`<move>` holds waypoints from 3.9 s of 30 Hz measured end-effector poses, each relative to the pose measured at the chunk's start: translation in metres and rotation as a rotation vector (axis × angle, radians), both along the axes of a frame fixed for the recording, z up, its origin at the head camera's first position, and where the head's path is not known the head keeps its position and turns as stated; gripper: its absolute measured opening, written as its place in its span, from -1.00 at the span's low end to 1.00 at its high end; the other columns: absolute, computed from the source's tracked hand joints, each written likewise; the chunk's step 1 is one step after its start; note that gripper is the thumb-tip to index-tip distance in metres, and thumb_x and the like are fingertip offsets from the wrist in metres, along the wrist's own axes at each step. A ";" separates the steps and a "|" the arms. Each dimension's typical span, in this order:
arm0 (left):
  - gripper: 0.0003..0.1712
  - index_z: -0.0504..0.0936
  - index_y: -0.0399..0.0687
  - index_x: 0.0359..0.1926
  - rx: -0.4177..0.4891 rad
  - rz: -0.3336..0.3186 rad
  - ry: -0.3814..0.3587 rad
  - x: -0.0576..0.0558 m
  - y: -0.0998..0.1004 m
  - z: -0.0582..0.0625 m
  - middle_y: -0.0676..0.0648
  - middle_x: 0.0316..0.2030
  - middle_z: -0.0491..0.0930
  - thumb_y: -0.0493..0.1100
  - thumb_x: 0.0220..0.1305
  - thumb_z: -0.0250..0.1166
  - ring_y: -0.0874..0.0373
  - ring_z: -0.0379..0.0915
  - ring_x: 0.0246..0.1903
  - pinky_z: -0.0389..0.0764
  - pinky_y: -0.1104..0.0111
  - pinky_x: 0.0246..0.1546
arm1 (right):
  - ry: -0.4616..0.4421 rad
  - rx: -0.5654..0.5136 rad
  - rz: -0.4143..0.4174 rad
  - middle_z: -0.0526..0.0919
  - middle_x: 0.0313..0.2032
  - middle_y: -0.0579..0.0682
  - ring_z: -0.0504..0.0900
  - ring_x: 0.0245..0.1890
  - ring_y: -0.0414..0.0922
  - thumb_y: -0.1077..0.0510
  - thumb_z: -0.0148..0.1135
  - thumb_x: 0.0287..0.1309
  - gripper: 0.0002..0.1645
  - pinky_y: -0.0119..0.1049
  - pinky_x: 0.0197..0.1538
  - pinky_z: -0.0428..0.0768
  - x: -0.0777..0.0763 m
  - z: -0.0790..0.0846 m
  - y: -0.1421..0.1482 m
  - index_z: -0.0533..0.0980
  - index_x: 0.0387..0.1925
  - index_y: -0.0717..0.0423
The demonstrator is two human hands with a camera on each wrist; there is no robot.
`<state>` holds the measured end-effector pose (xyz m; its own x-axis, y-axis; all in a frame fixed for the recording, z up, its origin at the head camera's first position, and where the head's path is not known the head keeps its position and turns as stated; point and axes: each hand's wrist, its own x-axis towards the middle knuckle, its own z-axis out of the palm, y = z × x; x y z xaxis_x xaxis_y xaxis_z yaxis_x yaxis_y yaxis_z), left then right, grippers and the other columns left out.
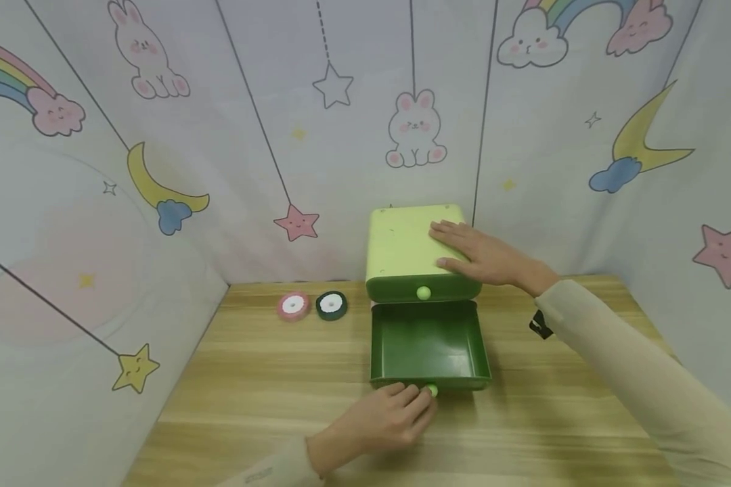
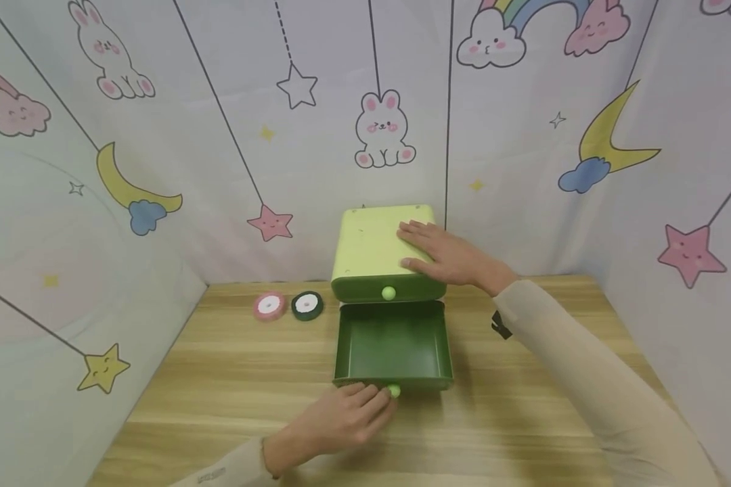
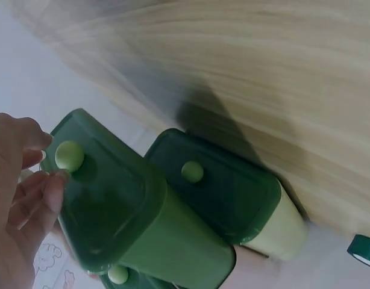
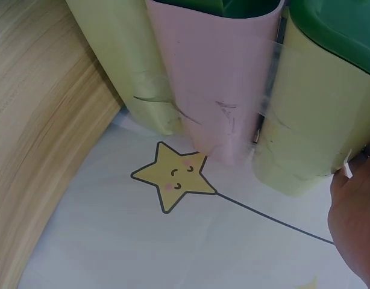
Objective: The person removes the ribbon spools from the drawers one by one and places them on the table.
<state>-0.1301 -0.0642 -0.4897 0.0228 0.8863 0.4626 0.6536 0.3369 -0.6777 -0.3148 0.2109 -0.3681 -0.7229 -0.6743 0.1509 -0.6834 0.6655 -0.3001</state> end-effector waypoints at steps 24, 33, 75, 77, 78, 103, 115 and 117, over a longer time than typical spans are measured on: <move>-0.63 0.73 -0.01 -0.11 -0.017 0.045 -0.057 -0.008 0.010 -0.011 0.02 -0.14 0.69 -0.29 0.59 -0.04 0.30 0.60 -0.37 0.64 0.58 -0.40 | -0.010 -0.018 0.007 -0.04 0.70 -0.04 -0.12 0.73 0.07 -0.30 -0.02 0.56 -0.11 0.14 0.72 -0.08 0.000 -0.001 -0.002 0.02 0.69 -0.07; -0.63 0.74 -0.02 -0.10 -0.025 0.032 -0.031 -0.012 0.012 -0.011 0.01 -0.15 0.68 -0.30 0.57 -0.02 0.31 0.59 -0.38 0.65 0.59 -0.38 | 0.002 -0.009 0.003 -0.04 0.70 -0.04 -0.12 0.73 0.07 -0.30 -0.02 0.56 -0.12 0.13 0.72 -0.09 -0.002 -0.001 0.002 0.02 0.69 -0.07; -0.60 0.78 -0.17 -0.04 0.087 0.131 -0.025 -0.011 0.011 -0.004 -0.06 -0.15 0.74 -0.40 0.55 -0.02 0.18 0.67 -0.16 0.73 0.49 -0.06 | 0.008 -0.022 0.003 -0.01 0.70 -0.03 -0.09 0.72 0.06 -0.30 -0.02 0.56 -0.12 0.15 0.71 -0.04 0.000 -0.003 0.000 0.04 0.68 -0.05; -0.61 0.78 -0.17 -0.06 0.108 0.129 -0.030 -0.010 0.012 -0.005 -0.05 -0.17 0.73 -0.41 0.56 -0.01 0.18 0.66 -0.18 0.73 0.50 -0.08 | 0.003 -0.026 0.003 -0.01 0.70 -0.03 -0.09 0.72 0.07 -0.30 -0.02 0.55 -0.11 0.16 0.71 -0.04 0.001 -0.003 0.000 0.04 0.68 -0.05; -0.62 0.78 -0.17 -0.06 0.117 0.128 -0.031 -0.010 0.013 -0.005 -0.05 -0.17 0.73 -0.40 0.55 0.00 0.17 0.66 -0.18 0.73 0.49 -0.08 | 0.002 -0.029 0.002 -0.01 0.70 -0.02 -0.09 0.72 0.08 -0.30 -0.01 0.55 -0.11 0.17 0.71 -0.04 0.001 -0.004 0.000 0.04 0.68 -0.04; -0.56 0.80 -0.17 -0.09 0.165 0.212 -0.014 -0.029 0.025 -0.002 -0.10 -0.20 0.72 -0.42 0.58 -0.06 0.13 0.63 -0.23 0.72 0.45 -0.10 | 0.009 -0.046 0.011 -0.01 0.70 -0.01 -0.09 0.72 0.08 -0.27 0.01 0.55 -0.11 0.15 0.72 -0.07 0.001 -0.004 0.000 0.04 0.68 -0.03; -0.56 0.77 -0.14 -0.02 0.172 0.301 -0.117 -0.045 0.030 0.002 -0.09 -0.13 0.68 -0.39 0.60 -0.07 0.13 0.61 -0.19 0.70 0.47 -0.04 | 0.004 -0.045 -0.004 -0.01 0.70 -0.04 -0.09 0.72 0.05 -0.30 0.00 0.55 -0.12 0.15 0.72 -0.07 0.001 -0.004 0.001 0.05 0.68 -0.05; -0.56 0.78 -0.15 -0.03 0.187 0.304 -0.124 -0.049 0.031 0.003 -0.09 -0.13 0.68 -0.39 0.60 -0.08 0.13 0.60 -0.20 0.70 0.47 -0.04 | 0.013 -0.050 0.000 0.00 0.70 -0.03 -0.08 0.72 0.07 -0.30 0.00 0.55 -0.12 0.16 0.71 -0.06 0.001 -0.005 0.000 0.06 0.67 -0.05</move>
<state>-0.1787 -0.0330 -0.4868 -0.2944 0.7442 0.5996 0.5781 0.6383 -0.5083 -0.3143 0.2111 -0.3733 -0.7205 -0.6657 0.1944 -0.6877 0.6497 -0.3240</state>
